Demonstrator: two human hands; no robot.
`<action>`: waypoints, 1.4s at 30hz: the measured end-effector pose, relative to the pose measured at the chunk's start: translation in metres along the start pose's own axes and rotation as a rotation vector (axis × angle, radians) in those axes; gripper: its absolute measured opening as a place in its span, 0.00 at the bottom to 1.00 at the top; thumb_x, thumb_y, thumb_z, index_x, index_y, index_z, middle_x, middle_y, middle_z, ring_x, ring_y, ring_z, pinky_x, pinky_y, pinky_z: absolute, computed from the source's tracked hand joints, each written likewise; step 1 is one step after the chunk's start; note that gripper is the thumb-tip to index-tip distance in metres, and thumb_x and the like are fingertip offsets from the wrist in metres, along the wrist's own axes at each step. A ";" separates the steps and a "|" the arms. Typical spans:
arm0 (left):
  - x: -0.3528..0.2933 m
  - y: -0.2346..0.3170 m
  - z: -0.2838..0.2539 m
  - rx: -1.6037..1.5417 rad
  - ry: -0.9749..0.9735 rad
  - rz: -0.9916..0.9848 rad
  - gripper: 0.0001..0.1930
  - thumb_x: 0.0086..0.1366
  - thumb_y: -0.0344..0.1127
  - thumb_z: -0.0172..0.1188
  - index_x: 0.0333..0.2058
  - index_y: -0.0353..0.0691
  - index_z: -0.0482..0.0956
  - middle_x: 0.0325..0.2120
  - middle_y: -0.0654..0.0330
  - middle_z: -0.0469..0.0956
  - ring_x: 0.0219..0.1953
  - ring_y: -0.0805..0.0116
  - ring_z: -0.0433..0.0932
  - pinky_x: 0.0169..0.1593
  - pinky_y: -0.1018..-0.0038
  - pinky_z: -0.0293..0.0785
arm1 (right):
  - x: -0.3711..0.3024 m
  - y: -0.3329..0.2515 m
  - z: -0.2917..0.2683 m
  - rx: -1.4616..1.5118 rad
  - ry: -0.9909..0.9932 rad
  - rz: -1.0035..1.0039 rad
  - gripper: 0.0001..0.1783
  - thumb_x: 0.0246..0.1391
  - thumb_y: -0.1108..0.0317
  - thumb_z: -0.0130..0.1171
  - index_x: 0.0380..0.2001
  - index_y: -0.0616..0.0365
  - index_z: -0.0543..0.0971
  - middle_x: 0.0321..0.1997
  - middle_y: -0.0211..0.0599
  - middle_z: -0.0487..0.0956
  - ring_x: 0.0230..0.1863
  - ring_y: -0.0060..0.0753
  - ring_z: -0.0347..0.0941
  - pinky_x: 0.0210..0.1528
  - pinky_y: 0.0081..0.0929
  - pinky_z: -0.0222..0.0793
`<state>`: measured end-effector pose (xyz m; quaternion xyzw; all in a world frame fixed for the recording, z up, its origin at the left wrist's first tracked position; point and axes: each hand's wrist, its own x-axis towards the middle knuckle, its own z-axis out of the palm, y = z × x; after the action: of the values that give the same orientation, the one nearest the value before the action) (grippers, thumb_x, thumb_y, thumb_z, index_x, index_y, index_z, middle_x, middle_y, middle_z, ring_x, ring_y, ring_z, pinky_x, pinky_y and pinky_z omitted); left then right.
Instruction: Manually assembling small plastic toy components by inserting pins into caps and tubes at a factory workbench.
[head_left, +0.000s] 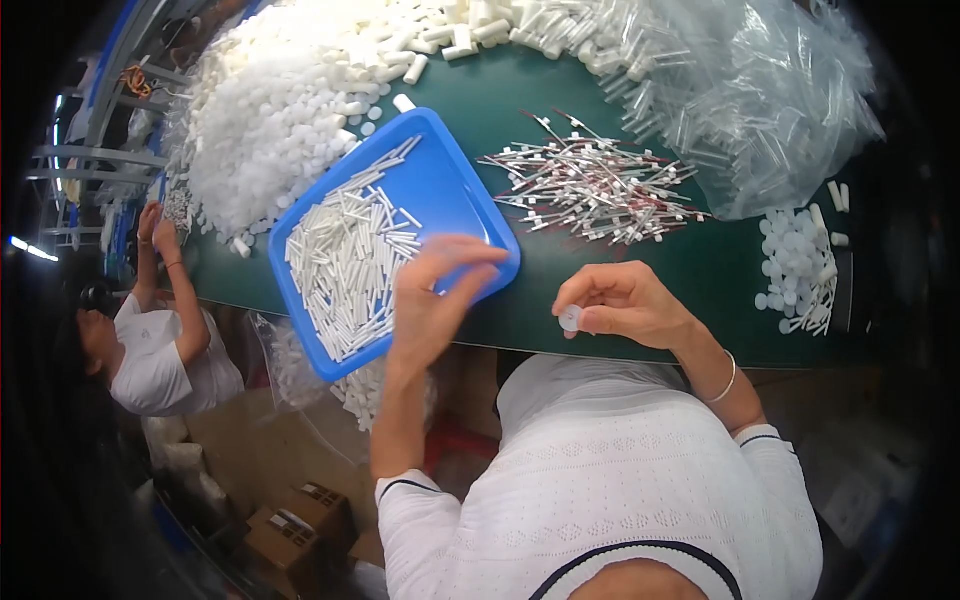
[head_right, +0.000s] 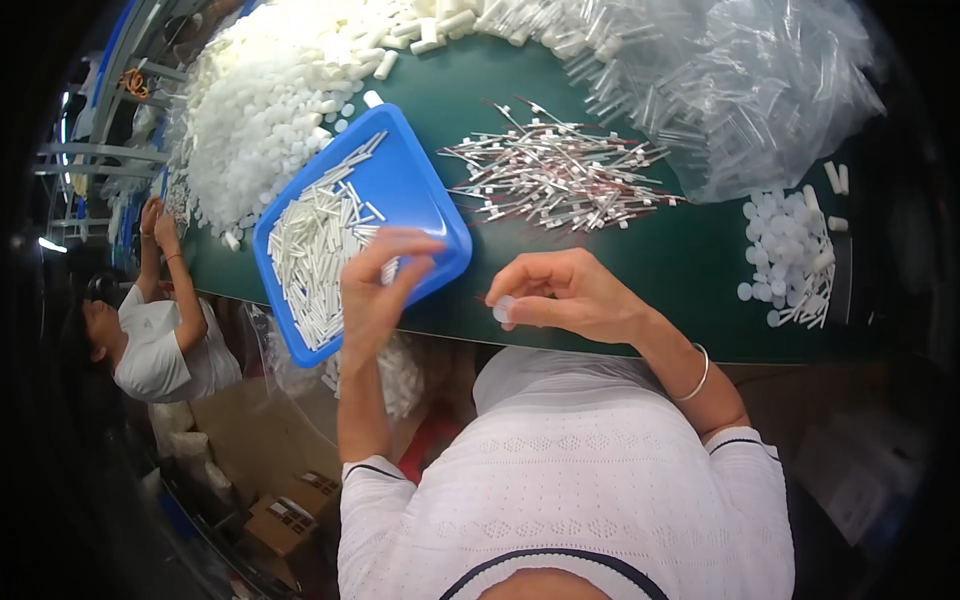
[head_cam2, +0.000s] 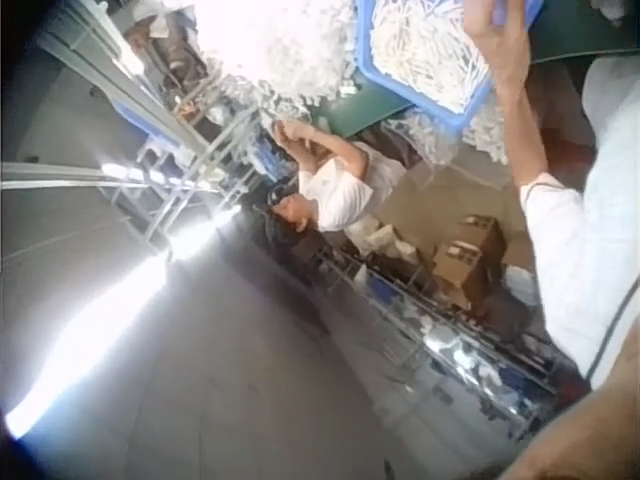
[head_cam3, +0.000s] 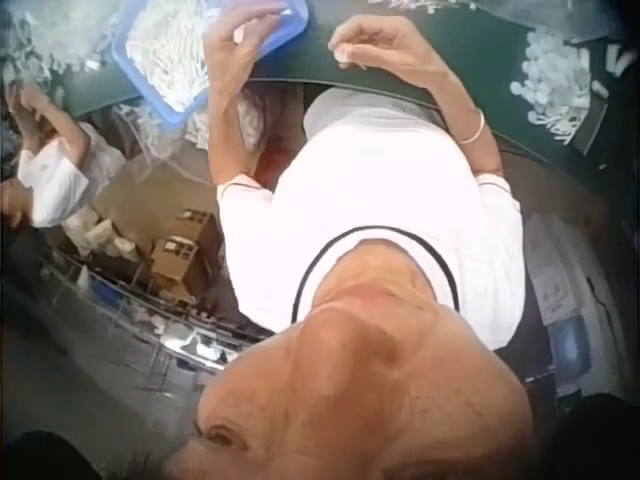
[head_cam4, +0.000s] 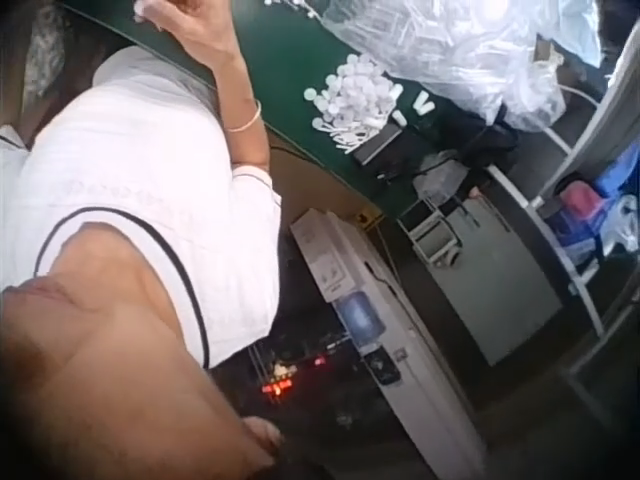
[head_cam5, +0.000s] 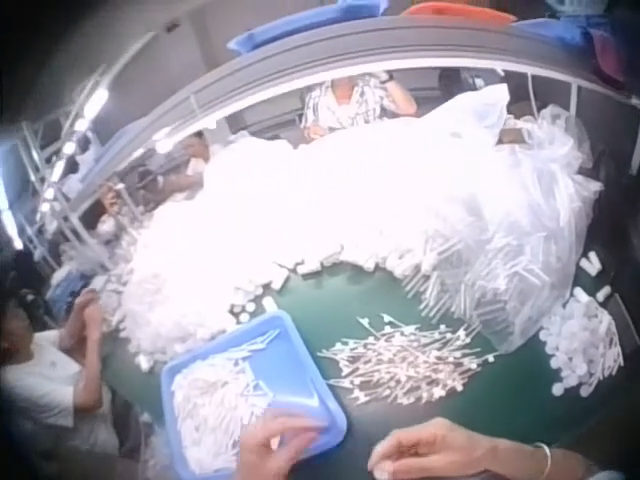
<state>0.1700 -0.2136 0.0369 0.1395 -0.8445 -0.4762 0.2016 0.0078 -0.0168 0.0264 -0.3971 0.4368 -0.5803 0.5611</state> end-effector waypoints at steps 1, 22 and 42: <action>0.007 -0.012 -0.018 0.333 0.086 0.064 0.13 0.51 0.22 0.62 0.38 0.39 0.82 0.34 0.57 0.79 0.39 0.59 0.76 0.45 0.67 0.71 | -0.002 0.002 0.001 0.055 0.044 0.029 0.09 0.59 0.72 0.57 0.41 0.64 0.77 0.36 0.33 0.79 0.36 0.20 0.75 0.41 0.17 0.71; -0.003 0.007 0.063 -0.569 0.184 -0.197 0.10 0.60 0.24 0.62 0.41 0.33 0.82 0.35 0.61 0.79 0.37 0.76 0.73 0.43 0.82 0.67 | 0.016 -0.009 -0.001 0.047 0.440 -0.428 0.16 0.64 0.65 0.50 0.51 0.61 0.68 0.44 0.50 0.78 0.43 0.36 0.79 0.47 0.29 0.76; 0.011 0.030 0.034 0.133 -0.007 0.221 0.11 0.56 0.24 0.63 0.38 0.40 0.81 0.24 0.63 0.81 0.25 0.69 0.75 0.34 0.76 0.69 | 0.020 -0.017 -0.008 -0.286 0.291 0.160 0.05 0.60 0.71 0.56 0.34 0.63 0.75 0.28 0.31 0.77 0.23 0.15 0.71 0.24 0.13 0.66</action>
<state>0.1426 -0.1779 0.0490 0.0569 -0.8852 -0.3943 0.2401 -0.0061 -0.0363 0.0394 -0.3487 0.6212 -0.5171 0.4745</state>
